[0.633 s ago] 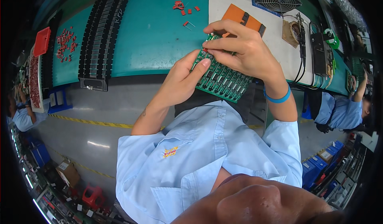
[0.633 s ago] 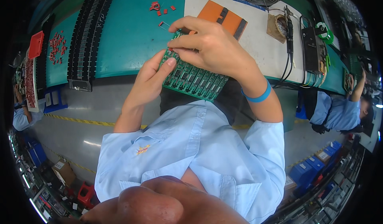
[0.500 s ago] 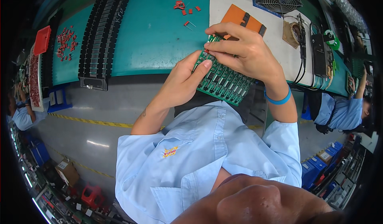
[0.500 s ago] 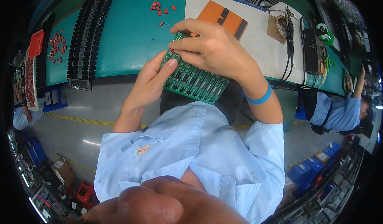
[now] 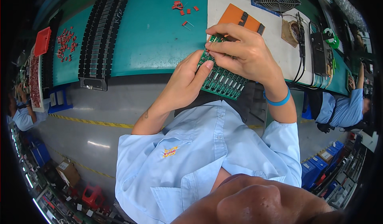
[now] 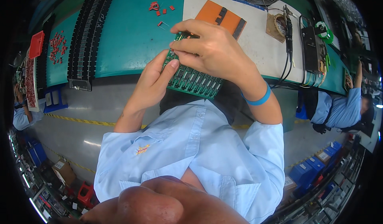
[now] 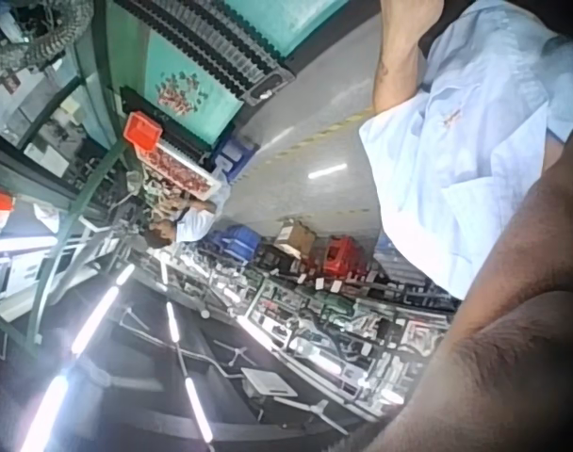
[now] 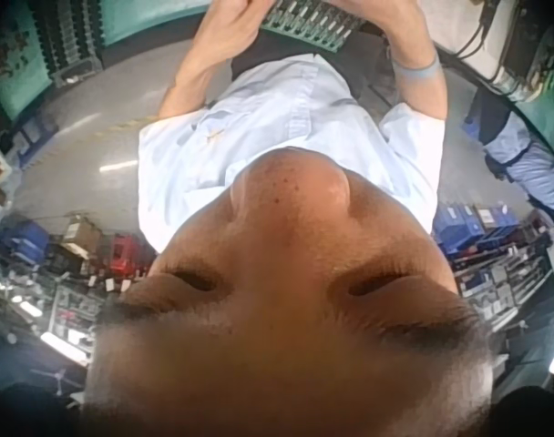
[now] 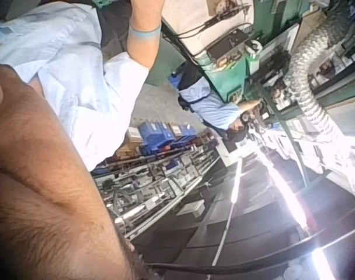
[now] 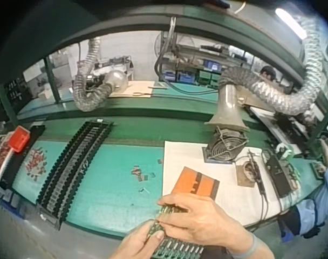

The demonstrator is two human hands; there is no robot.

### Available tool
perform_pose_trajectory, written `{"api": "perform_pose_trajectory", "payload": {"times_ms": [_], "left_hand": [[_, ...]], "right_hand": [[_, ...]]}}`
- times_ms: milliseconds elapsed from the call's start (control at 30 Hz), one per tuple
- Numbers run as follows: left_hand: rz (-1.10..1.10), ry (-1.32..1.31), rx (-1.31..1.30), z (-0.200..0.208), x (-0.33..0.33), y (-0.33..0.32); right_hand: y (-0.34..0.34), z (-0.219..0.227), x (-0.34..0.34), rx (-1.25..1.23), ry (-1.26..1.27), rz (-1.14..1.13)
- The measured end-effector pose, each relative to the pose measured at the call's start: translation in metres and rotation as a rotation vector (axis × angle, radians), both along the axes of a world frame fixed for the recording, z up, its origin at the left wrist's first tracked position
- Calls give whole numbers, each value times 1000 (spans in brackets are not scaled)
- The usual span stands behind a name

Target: The person solders components onto a circuit board using a soldering iron, then inserts electronic components into another circuit board panel by hand.

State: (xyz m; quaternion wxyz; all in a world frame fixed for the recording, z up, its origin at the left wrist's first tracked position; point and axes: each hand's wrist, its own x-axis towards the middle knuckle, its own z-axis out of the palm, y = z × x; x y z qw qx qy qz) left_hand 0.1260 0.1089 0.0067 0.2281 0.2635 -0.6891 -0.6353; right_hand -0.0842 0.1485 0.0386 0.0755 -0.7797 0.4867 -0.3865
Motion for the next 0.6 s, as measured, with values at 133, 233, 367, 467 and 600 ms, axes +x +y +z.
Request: {"api": "perform_pose_trajectory", "payload": {"times_ms": [133, 233, 367, 467, 600], "left_hand": [[19, -13, 1, 1, -2, 2], [27, -23, -8, 0, -2, 2], [32, -38, -39, -4, -2, 2], [43, -15, -37, -7, -1, 3], [48, -2, 72, -13, 4, 0]], "right_hand": [[3, -1, 5, -3, -17, -47], [2, -4, 8, -7, -34, -67], [2, -8, 10, -22, -69, -82], [3, -7, 12, -14, -68, -96], [-1, -7, 12, 40, -42, -66]]}}
